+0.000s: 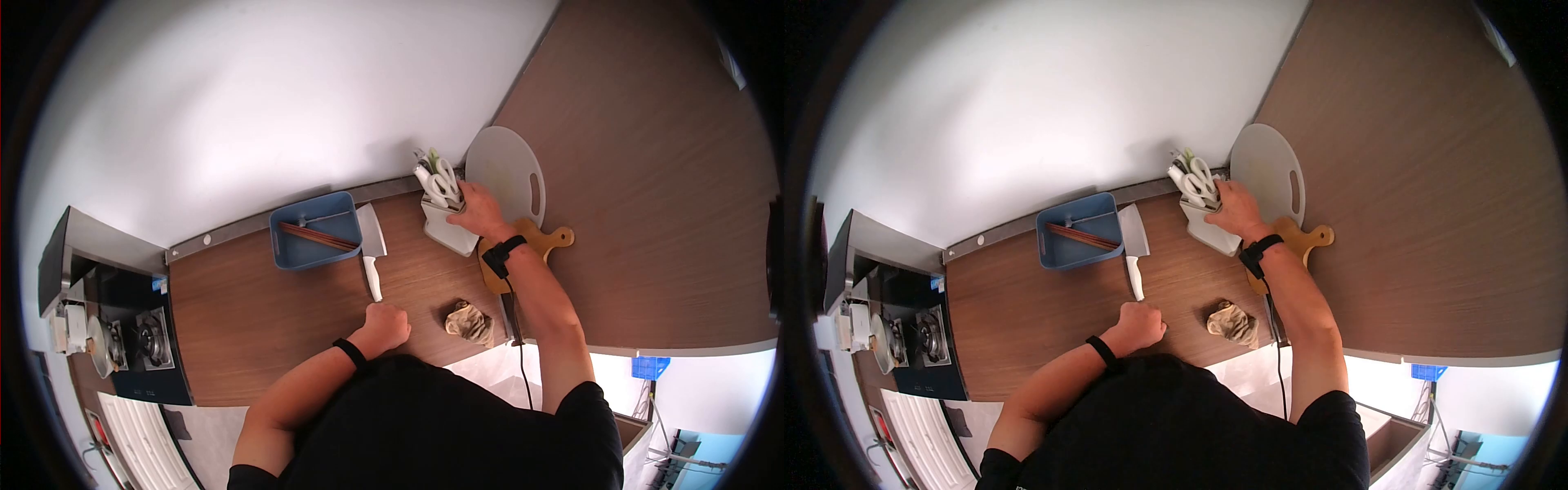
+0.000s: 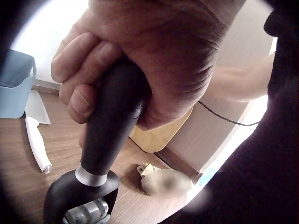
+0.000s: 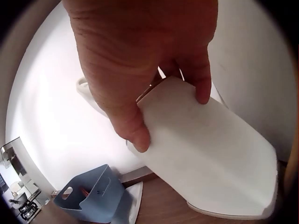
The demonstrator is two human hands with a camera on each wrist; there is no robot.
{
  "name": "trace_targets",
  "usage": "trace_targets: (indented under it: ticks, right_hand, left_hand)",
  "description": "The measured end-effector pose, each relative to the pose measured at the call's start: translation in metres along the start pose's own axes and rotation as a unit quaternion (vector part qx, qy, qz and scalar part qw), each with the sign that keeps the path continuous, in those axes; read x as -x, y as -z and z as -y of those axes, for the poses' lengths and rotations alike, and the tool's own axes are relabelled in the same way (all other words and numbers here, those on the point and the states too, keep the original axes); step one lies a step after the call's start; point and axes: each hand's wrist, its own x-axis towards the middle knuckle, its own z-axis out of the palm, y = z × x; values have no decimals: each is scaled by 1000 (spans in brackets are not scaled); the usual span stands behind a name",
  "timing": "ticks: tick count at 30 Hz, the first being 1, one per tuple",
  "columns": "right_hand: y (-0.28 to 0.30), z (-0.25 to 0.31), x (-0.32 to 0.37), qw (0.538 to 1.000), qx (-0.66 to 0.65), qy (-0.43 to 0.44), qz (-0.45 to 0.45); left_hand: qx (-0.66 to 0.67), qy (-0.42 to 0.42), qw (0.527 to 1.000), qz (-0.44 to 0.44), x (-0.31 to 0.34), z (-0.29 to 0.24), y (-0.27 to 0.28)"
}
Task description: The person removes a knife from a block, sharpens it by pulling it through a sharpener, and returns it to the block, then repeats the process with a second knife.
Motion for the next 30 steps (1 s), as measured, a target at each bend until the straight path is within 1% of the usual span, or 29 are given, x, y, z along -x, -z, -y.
trace_targets:
  ticks: [1, 2, 4, 5, 7, 8, 10, 11, 13, 15, 17, 21, 24, 26, 27, 29, 30]
  right_hand:
    - [2, 1, 1, 999, -19, 23, 21]
    - [2, 2, 0, 999, -19, 23, 21]
    - [3, 4, -5, 992, -26, 118, 41]
    - [2, 6, -7, 992, -26, 118, 40]
    - [4, 10, -15, 980, 1, 183, 75]
    - [5, 9, -20, 980, 1, 183, 74]
    - [5, 9, -33, 969, 40, 211, 124]
    - [7, 8, -38, 968, 40, 213, 123]
    - [11, 6, -47, 965, 48, 202, 158]
    - [12, 0, -59, 964, 50, 201, 170]
    - [5, -17, -69, 954, 75, 240, 163]
    - [26, -16, -69, 953, 110, 214, 185]
    - [29, -14, -64, 947, 101, 232, 196]
    - [25, -10, -55, 963, 63, 168, 201]
    - [20, -12, -51, 963, 62, 169, 201]
    - [11, -16, -44, 975, 26, 160, 154]
    - [12, -16, -41, 975, 27, 158, 154]
  left_hand:
    - [6, 1, 1000, 1, 0, 0, 0]
    - [10, 2, 1000, 2, 1, 1, 1]
    - [12, -1, 1000, -5, 1, 2, 1]
    - [14, -4, 1000, -11, 2, 2, 1]
    - [17, -5, 1000, -17, 4, 1, 2]
    - [22, -6, 1000, -22, 5, 0, 2]
    - [21, -10, 999, -34, 5, 1, -1]
    - [21, -14, 999, -46, 6, 2, -3]
    - [20, -16, 998, -50, 5, 2, -7]
    - [18, -18, 998, -54, 5, 2, -8]
    - [18, -6, 999, -46, 5, 1, -7]
    - [21, -8, 999, -38, 3, 1, -3]
    - [22, 1, 1000, -17, 1, 1, -2]
    - [21, -1, 1000, -11, 1, 3, -5]
    - [21, -1, 1000, -10, 1, 3, -4]
    - [10, 2, 1000, -5, 1, 1, -3]
    - [10, 0, 1000, -4, 1, 0, -3]
